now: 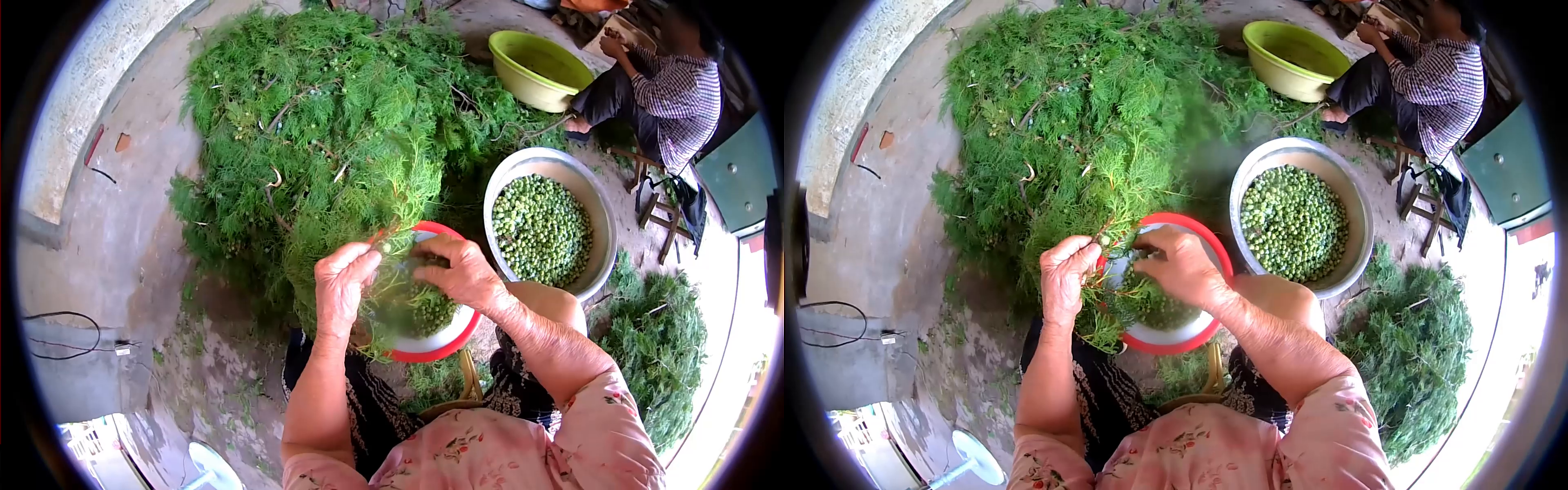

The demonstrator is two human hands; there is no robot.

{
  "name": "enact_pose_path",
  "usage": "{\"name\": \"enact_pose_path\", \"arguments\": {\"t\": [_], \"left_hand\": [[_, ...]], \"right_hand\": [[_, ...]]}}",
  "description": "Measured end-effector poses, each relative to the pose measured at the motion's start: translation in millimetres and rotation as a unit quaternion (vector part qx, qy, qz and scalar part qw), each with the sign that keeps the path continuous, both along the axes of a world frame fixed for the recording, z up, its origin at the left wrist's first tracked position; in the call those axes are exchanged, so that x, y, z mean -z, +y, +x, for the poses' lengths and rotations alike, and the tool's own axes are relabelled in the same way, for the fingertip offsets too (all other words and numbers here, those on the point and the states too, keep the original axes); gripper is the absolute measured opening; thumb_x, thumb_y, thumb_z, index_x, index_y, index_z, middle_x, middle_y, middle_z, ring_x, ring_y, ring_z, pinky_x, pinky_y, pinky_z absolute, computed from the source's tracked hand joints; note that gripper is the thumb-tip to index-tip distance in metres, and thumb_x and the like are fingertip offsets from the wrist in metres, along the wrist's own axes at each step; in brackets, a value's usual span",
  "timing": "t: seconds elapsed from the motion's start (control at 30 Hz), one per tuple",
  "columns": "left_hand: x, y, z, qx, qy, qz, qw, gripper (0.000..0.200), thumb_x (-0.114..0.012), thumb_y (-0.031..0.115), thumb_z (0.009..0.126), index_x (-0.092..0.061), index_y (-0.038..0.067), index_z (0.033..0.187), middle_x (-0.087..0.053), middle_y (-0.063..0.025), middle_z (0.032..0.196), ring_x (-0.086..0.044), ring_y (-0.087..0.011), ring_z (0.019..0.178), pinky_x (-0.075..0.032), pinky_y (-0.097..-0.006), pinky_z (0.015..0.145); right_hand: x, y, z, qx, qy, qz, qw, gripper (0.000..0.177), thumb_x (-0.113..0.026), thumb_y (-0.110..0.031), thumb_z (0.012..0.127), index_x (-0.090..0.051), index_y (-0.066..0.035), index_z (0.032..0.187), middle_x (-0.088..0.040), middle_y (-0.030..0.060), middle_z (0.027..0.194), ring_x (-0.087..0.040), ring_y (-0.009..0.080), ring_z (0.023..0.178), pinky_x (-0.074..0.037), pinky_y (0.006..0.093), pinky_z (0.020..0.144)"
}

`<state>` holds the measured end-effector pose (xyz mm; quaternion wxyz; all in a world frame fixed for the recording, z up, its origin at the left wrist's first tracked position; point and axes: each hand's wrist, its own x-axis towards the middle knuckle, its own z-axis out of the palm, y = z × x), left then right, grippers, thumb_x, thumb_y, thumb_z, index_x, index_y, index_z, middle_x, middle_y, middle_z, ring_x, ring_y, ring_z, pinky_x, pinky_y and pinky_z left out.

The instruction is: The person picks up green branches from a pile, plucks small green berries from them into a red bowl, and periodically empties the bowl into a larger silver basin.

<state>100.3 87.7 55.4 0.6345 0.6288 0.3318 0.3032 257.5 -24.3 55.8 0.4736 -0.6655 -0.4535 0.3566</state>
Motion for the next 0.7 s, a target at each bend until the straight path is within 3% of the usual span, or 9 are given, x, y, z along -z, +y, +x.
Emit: {"name": "enact_pose_path", "arguments": {"t": [0.03, 0.07, 0.23, 0.33, 0.37, 0.47, 0.5, 0.6, 0.7], "left_hand": [[1, -1, 0, -0.002, 0.011, 0.014, 1.000, 0.011, -0.065, 0.008, 0.080, -0.064, -0.001, 0.086, -0.052, 0.0031, 0.061, -0.042, -0.0028, 0.052, -0.029, -0.0182, 0.046], [2, -3, 1, -0.006, 0.022, 0.029, 0.999, 0.011, -0.065, 0.008, 0.080, -0.064, -0.001, 0.086, -0.051, 0.0032, 0.061, -0.042, -0.0029, 0.052, -0.029, -0.0182, 0.046], [6, -9, 6, 0.000, 0.020, 0.023, 1.000, 0.012, -0.065, 0.009, 0.081, -0.064, -0.001, 0.087, -0.051, 0.0032, 0.061, -0.042, -0.0034, 0.053, -0.031, -0.0189, 0.047], [1, -8, 6, 0.008, 0.042, 0.080, 0.996, 0.013, -0.066, 0.010, 0.081, -0.064, -0.002, 0.086, -0.052, 0.0025, 0.061, -0.042, -0.0037, 0.054, -0.033, -0.0187, 0.048], [-1, -9, 7, 0.009, 0.049, 0.101, 0.994, 0.012, -0.065, 0.009, 0.081, -0.064, -0.002, 0.085, -0.052, 0.0023, 0.061, -0.043, -0.0039, 0.054, -0.034, -0.0190, 0.048], [-2, -13, 10, 0.009, 0.071, 0.161, 0.984, 0.011, -0.065, 0.009, 0.080, -0.063, -0.002, 0.084, -0.054, 0.0017, 0.062, -0.045, -0.0042, 0.056, -0.036, -0.0198, 0.050], [0, -13, 10, 0.007, 0.078, 0.179, 0.981, 0.011, -0.066, 0.008, 0.080, -0.063, -0.002, 0.084, -0.054, 0.0014, 0.062, -0.046, -0.0043, 0.056, -0.038, -0.0202, 0.050], [5, -13, 12, -0.009, 0.081, 0.224, 0.971, 0.008, -0.065, 0.005, 0.080, -0.063, -0.001, 0.085, -0.056, 0.0008, 0.063, -0.047, -0.0039, 0.058, -0.040, -0.0203, 0.052], [6, -12, 11, -0.014, 0.067, 0.247, 0.967, 0.007, -0.065, 0.004, 0.080, -0.062, -0.002, 0.085, -0.056, 0.0008, 0.064, -0.046, -0.0037, 0.058, -0.040, -0.0200, 0.052]], "right_hand": [[-7, 0, -1, 0.019, 0.044, -0.031, 0.998, 0.021, -0.064, -0.004, 0.079, -0.060, 0.000, 0.099, -0.060, 0.0078, 0.076, -0.059, 0.0138, 0.077, -0.048, 0.0273, 0.073], [0, 1, -1, 0.048, 0.040, 0.032, 0.998, 0.022, -0.065, -0.005, 0.079, -0.059, 0.000, 0.100, -0.060, 0.0070, 0.075, -0.057, 0.0120, 0.070, -0.049, 0.0259, 0.065], [-5, 11, -4, 0.064, 0.190, 0.020, 0.980, 0.032, -0.069, -0.006, 0.078, -0.050, -0.001, 0.104, -0.058, 0.0052, 0.074, -0.053, 0.0090, 0.061, -0.045, 0.0222, 0.050], [6, 14, -10, 0.071, 0.156, 0.055, 0.984, 0.033, -0.072, -0.011, 0.076, -0.047, 0.000, 0.095, -0.057, 0.0046, 0.075, -0.052, 0.0090, 0.061, -0.045, 0.0219, 0.050], [7, 16, -13, 0.083, 0.142, 0.086, 0.983, 0.039, -0.075, -0.020, 0.073, -0.044, -0.001, 0.086, -0.056, 0.0058, 0.071, -0.051, 0.0107, 0.059, -0.044, 0.0252, 0.050], [7, 16, -13, 0.118, -0.016, 0.038, 0.992, 0.047, -0.078, -0.028, 0.069, -0.044, -0.001, 0.085, -0.055, 0.0077, 0.068, -0.051, 0.0127, 0.059, -0.044, 0.0293, 0.050], [11, 19, -14, 0.130, -0.024, 0.070, 0.989, 0.052, -0.079, -0.033, 0.067, -0.043, 0.000, 0.085, -0.056, 0.0113, 0.067, -0.053, 0.0198, 0.057, -0.044, 0.0340, 0.051], [13, 20, -18, 0.148, -0.107, 0.080, 0.980, 0.048, -0.078, -0.029, 0.069, -0.044, 0.000, 0.087, -0.059, 0.0146, 0.070, -0.056, 0.0270, 0.059, -0.045, 0.0360, 0.053], [13, 21, -28, 0.158, -0.077, 0.091, 0.980, 0.044, -0.076, -0.023, 0.071, -0.046, 0.000, 0.092, -0.061, 0.0172, 0.075, -0.058, 0.0327, 0.063, -0.047, 0.0368, 0.057]]}}
